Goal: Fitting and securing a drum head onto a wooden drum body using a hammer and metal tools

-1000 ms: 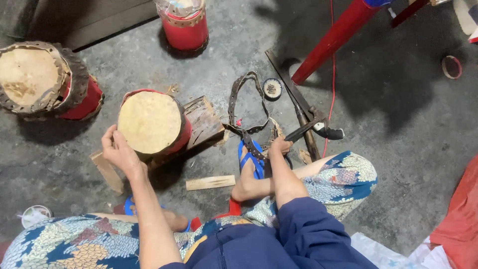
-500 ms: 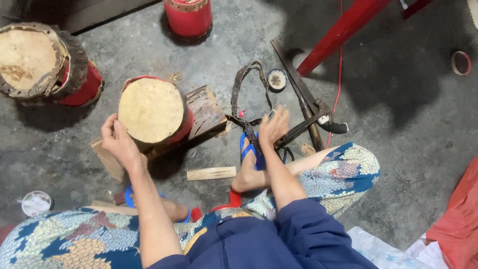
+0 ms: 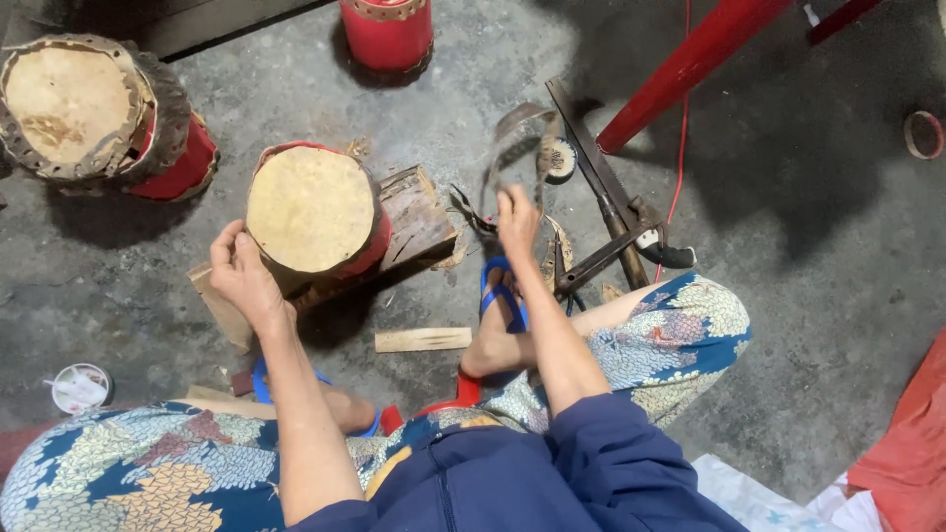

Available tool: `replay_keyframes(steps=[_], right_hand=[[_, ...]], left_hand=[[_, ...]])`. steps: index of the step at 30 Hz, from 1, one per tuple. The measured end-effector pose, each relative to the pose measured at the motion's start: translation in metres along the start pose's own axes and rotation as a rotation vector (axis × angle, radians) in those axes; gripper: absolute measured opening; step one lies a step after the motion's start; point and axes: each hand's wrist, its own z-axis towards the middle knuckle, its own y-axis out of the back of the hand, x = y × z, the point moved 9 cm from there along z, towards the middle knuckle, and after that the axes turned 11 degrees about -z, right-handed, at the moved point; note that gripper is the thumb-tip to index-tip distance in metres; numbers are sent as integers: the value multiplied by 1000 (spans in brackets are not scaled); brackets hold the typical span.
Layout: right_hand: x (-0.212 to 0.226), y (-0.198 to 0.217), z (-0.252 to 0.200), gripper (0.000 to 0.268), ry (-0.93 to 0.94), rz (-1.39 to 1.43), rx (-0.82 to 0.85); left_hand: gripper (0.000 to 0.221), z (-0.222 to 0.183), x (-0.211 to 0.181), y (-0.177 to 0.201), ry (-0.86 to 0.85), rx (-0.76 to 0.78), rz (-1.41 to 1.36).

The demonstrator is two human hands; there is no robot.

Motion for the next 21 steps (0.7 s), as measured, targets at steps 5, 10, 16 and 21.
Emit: replay_keyframes(steps=[5, 10, 16, 21], right_hand=[[50, 54, 40, 18, 28, 430, -158], [131, 129, 31, 24, 89, 783, -128], [189, 168, 13, 43, 115, 1106, 18], [225, 193, -8, 43, 219, 1267, 51]], left_hand=[[17, 2, -20, 6, -193, -63, 166], [22, -30, -105, -23, -503, -130, 392], [24, -102, -177, -97, -587, 96, 198], [51, -174, -117, -207, -181, 979, 16]])
